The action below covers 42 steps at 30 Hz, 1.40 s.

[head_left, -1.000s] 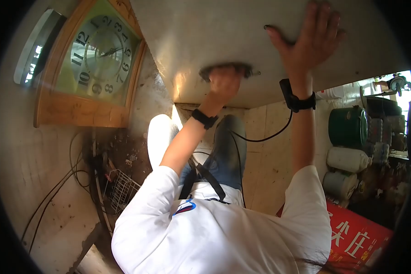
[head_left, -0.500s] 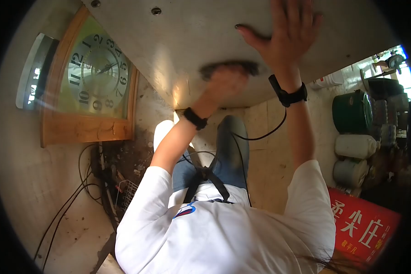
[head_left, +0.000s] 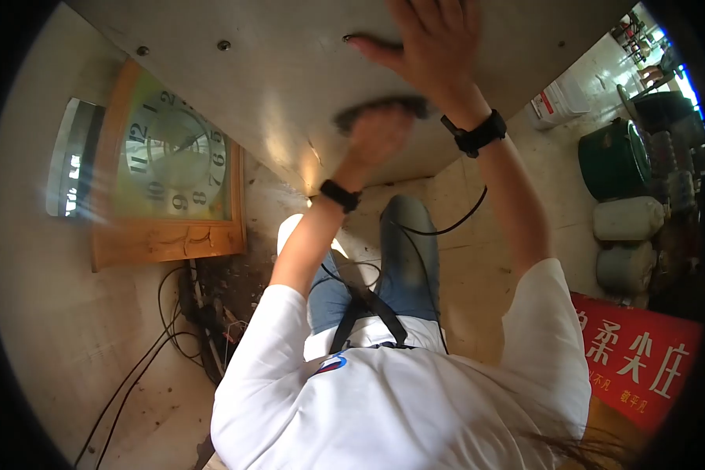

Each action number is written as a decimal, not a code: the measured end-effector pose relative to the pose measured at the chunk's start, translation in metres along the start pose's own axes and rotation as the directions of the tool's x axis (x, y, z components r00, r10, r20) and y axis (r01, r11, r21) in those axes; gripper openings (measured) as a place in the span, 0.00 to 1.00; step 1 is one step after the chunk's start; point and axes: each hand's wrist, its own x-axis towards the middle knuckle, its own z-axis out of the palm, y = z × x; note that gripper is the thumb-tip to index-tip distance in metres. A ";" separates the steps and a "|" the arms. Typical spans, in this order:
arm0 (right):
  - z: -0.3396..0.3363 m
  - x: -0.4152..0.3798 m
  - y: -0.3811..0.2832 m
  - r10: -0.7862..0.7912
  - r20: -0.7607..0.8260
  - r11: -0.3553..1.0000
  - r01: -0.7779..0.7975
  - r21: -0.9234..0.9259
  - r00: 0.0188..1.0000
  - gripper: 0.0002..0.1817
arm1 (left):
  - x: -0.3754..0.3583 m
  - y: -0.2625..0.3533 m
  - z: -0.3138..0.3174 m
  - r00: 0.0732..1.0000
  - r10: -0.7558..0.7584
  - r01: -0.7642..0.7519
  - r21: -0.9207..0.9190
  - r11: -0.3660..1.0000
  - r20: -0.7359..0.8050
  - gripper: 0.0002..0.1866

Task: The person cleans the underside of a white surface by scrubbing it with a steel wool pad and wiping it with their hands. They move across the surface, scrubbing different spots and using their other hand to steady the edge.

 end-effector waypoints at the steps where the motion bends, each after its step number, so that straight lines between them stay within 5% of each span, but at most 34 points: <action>1: -0.004 -0.002 0.002 0.004 -0.009 1.000 -0.004 0.014 1.000 0.29 | 0.001 0.017 0.000 0.988 0.094 -0.083 -0.097 0.992 0.120 0.07; 4: -0.032 -0.014 -0.006 0.015 -0.036 0.999 -0.013 0.044 0.999 0.28 | -0.008 0.038 0.002 0.946 0.142 -0.108 -0.130 0.986 0.290 0.10; 7: -0.052 -0.040 -0.017 0.138 -0.098 0.987 -0.129 0.095 0.986 0.26 | -0.009 0.038 -0.016 0.749 -0.113 0.262 -0.136 0.955 0.653 0.10; 10: -0.064 -0.124 -0.058 0.399 -0.004 0.912 -0.397 0.106 0.917 0.26 | 0.021 0.029 -0.045 0.734 -0.572 0.673 -0.277 0.686 0.365 0.11; 13: -0.042 -0.146 -0.095 0.537 0.158 0.772 -0.558 0.304 0.829 0.30 | 0.040 0.026 -0.066 0.424 -0.761 0.889 -0.385 0.248 0.491 0.10; 14: -0.034 -0.148 -0.104 0.541 0.175 0.749 -0.566 0.345 0.822 0.31 | 0.043 0.027 -0.071 0.320 -0.776 0.913 -0.395 0.100 0.543 0.09; 15: -0.028 -0.147 -0.109 0.543 0.190 0.725 -0.571 0.385 0.818 0.32 | 0.045 0.026 -0.075 0.330 -0.765 0.908 -0.409 0.096 0.553 0.11; 19: -0.015 -0.125 -0.114 0.433 0.104 0.756 -0.423 0.498 0.896 0.32 | 0.060 0.016 -0.093 0.100 -0.616 0.831 -0.406 -0.380 0.781 0.11; 22: -0.009 -0.103 -0.111 0.378 0.043 0.772 -0.340 0.537 0.925 0.32 | 0.055 0.004 -0.103 0.121 -0.488 0.564 -0.464 -0.683 0.864 0.12; 23: -0.006 -0.100 -0.108 0.378 -0.009 0.781 -0.314 0.541 0.926 0.31 | 0.052 0.000 -0.105 0.205 -0.491 0.555 -0.514 -0.653 0.846 0.16; 26: 0.011 -0.098 -0.102 0.363 -0.169 0.822 -0.230 0.521 0.917 0.29 | 0.058 -0.011 -0.112 0.263 -0.402 0.651 -0.469 -0.597 0.877 0.21; 29: 0.020 -0.091 -0.081 0.213 -0.229 0.926 -0.122 0.358 0.950 0.24 | 0.073 -0.007 -0.123 0.280 -0.494 0.803 -0.483 -0.350 0.823 0.22; 32: 0.025 -0.083 -0.043 -0.098 -0.354 0.992 0.120 0.040 0.930 0.18 | 0.080 -0.022 -0.142 0.592 -0.463 0.804 -0.443 0.397 0.659 0.21; 33: 0.017 -0.079 -0.029 -0.142 -0.369 0.990 0.140 -0.034 0.918 0.16 | 0.085 -0.028 -0.146 0.714 -0.442 0.665 -0.330 0.670 0.543 0.21; 34: 0.022 -0.090 -0.012 -0.026 -0.372 0.994 -0.017 -0.112 0.928 0.18 | 0.090 -0.035 -0.149 0.821 -0.366 0.471 -0.158 0.868 0.438 0.21; 35: 0.027 -0.102 0.004 0.091 -0.378 0.968 -0.172 -0.185 0.921 0.21 | 0.095 -0.042 -0.149 0.857 -0.357 0.394 -0.025 0.919 0.370 0.22; 37: -0.015 -0.089 0.039 0.385 -0.519 0.903 -0.429 0.040 0.763 0.22 | 0.099 -0.057 -0.144 0.920 -0.286 0.244 0.177 0.953 0.269 0.25; 40: -0.021 -0.080 0.037 0.499 -0.548 0.832 -0.548 0.086 0.671 0.24 | 0.101 -0.080 -0.127 0.965 -0.171 0.104 0.310 0.945 0.198 0.28; 41: -0.008 -0.081 0.011 0.552 -0.462 0.804 -0.590 0.073 0.695 0.22 | 0.100 -0.086 -0.119 0.968 -0.168 0.103 0.318 0.943 0.186 0.29; 42: 0.029 -0.099 -0.010 0.389 -0.438 0.907 -0.420 0.028 0.811 0.20 | 0.097 -0.089 -0.110 0.971 -0.167 0.104 0.327 0.939 0.170 0.31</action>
